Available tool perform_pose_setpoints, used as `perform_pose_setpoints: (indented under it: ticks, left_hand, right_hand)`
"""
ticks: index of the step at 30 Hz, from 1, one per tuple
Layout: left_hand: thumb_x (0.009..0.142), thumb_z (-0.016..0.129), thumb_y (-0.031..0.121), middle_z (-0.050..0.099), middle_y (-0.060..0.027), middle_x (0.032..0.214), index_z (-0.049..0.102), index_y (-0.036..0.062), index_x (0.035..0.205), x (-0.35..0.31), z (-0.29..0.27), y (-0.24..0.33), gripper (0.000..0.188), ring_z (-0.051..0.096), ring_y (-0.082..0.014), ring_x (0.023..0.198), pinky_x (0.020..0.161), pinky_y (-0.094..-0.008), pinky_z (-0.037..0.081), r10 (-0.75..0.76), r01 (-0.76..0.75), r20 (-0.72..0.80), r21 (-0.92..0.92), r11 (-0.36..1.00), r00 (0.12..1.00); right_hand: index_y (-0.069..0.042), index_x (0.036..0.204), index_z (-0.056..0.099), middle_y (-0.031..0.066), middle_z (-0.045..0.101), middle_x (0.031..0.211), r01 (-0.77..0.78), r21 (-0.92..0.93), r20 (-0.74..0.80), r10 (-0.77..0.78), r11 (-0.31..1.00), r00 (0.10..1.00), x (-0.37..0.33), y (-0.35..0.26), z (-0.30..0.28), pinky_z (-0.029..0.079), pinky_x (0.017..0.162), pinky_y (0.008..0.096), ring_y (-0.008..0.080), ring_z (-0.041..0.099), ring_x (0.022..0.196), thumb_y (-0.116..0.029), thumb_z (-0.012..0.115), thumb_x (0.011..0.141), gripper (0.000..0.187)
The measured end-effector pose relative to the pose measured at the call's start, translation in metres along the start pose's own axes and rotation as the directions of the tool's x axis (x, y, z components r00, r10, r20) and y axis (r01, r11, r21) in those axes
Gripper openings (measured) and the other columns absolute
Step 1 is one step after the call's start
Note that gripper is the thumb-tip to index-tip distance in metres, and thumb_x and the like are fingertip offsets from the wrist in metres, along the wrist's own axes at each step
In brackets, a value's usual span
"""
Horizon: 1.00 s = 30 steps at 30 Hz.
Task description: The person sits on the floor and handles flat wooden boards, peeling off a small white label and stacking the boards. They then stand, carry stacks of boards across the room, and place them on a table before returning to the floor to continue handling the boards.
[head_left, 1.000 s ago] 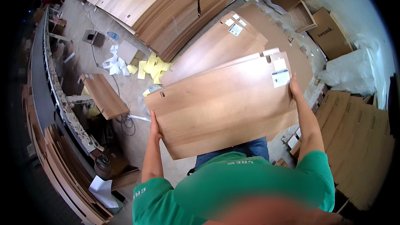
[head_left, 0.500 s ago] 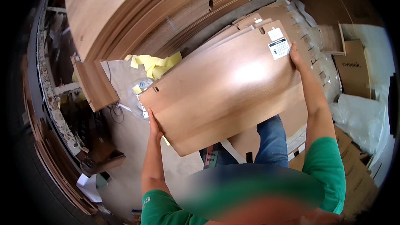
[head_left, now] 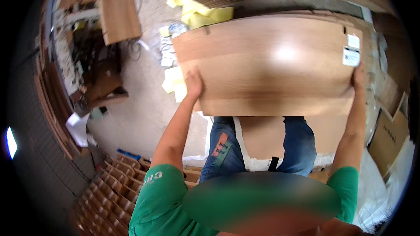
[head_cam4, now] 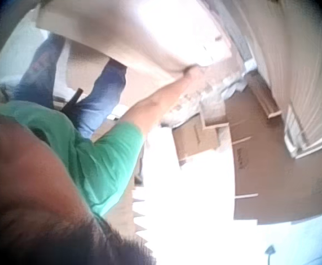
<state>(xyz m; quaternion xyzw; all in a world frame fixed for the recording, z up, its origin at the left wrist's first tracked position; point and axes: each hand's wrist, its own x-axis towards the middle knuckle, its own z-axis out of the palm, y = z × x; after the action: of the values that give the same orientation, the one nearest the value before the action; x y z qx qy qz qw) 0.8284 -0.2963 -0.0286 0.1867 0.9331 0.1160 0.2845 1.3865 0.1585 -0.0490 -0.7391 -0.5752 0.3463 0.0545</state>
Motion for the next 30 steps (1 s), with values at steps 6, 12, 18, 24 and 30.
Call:
perform_pose_setpoints:
  ticks: [6, 12, 18, 24, 30]
  left_hand:
    - [0.087, 0.036, 0.05, 0.052, -0.0342, 0.101, 0.043, -0.0101, 0.114, -0.012, -0.022, 0.041, 0.067, 0.049, -0.0449, 0.098, 0.088, -0.0449, 0.037, -0.081, 0.084, 0.033, -0.103, 0.991, 0.996]
    - [0.085, 0.045, 0.046, 0.05, -0.0285, 0.113, 0.044, -0.0054, 0.118, -0.043, -0.019, 0.006, 0.061, 0.05, -0.038, 0.104, 0.088, -0.0405, 0.039, 0.056, -0.065, -0.033, -0.385, 0.921, 0.998]
    - [0.084, 0.052, 0.037, 0.055, -0.0212, 0.109, 0.048, -0.0026, 0.115, -0.078, -0.078, -0.066, 0.051, 0.056, -0.0278, 0.095, 0.081, -0.0336, 0.043, 0.14, 0.028, 0.23, -0.603, 0.797, 0.963]
    - [0.085, 0.051, 0.034, 0.062, -0.0099, 0.087, 0.06, 0.0017, 0.098, -0.143, -0.156, -0.3, 0.036, 0.056, -0.015, 0.077, 0.07, -0.028, 0.045, -0.027, 0.158, 0.307, -0.412, 0.897, 0.951]
    - [0.081, 0.046, 0.046, 0.061, -0.0198, 0.094, 0.063, 0.0011, 0.088, -0.299, -0.23, -0.493, 0.049, 0.056, -0.0357, 0.092, 0.083, -0.0427, 0.043, -0.374, 0.346, 0.304, 0.143, 0.927, 0.876]
  right_hand:
    - [-0.002, 0.127, 0.039, 0.0228, 0.042, 0.125, 0.16, -0.559, -0.317, -0.388, 0.814, 0.865, -0.049, 0.057, -0.024, 0.033, 0.096, 0.041, 0.0388, 0.042, 0.112, -0.051, 0.029, 0.088, 0.064]
    - [-0.008, 0.136, 0.019, 0.014, 0.026, 0.137, -0.617, 0.723, 0.376, 0.573, 0.31, 0.728, -0.268, -0.009, 0.075, 0.029, 0.095, 0.0491, 0.0336, 0.031, 0.119, -0.072, 0.034, 0.074, 0.09]
    - [-0.007, 0.133, 0.025, 0.0122, 0.032, 0.13, -0.575, 0.699, 0.227, 0.631, 0.424, 0.742, -0.304, -0.011, 0.117, 0.034, 0.088, 0.043, 0.0291, 0.039, 0.109, -0.067, 0.04, 0.076, 0.083]
    - [-0.009, 0.107, 0.045, 0.003, 0.046, 0.085, -0.324, 0.398, 0.046, 0.334, 0.858, 0.941, -0.379, -0.041, 0.112, 0.038, 0.059, 0.028, 0.0156, 0.045, 0.072, -0.053, 0.042, 0.084, 0.05]
    - [-0.004, 0.103, 0.05, 0.0057, 0.054, 0.081, -0.021, 0.017, 0.429, 0.011, 1.0, 0.903, -0.5, -0.046, 0.153, 0.041, 0.051, 0.026, 0.0136, 0.053, 0.062, -0.049, 0.043, 0.086, 0.049]
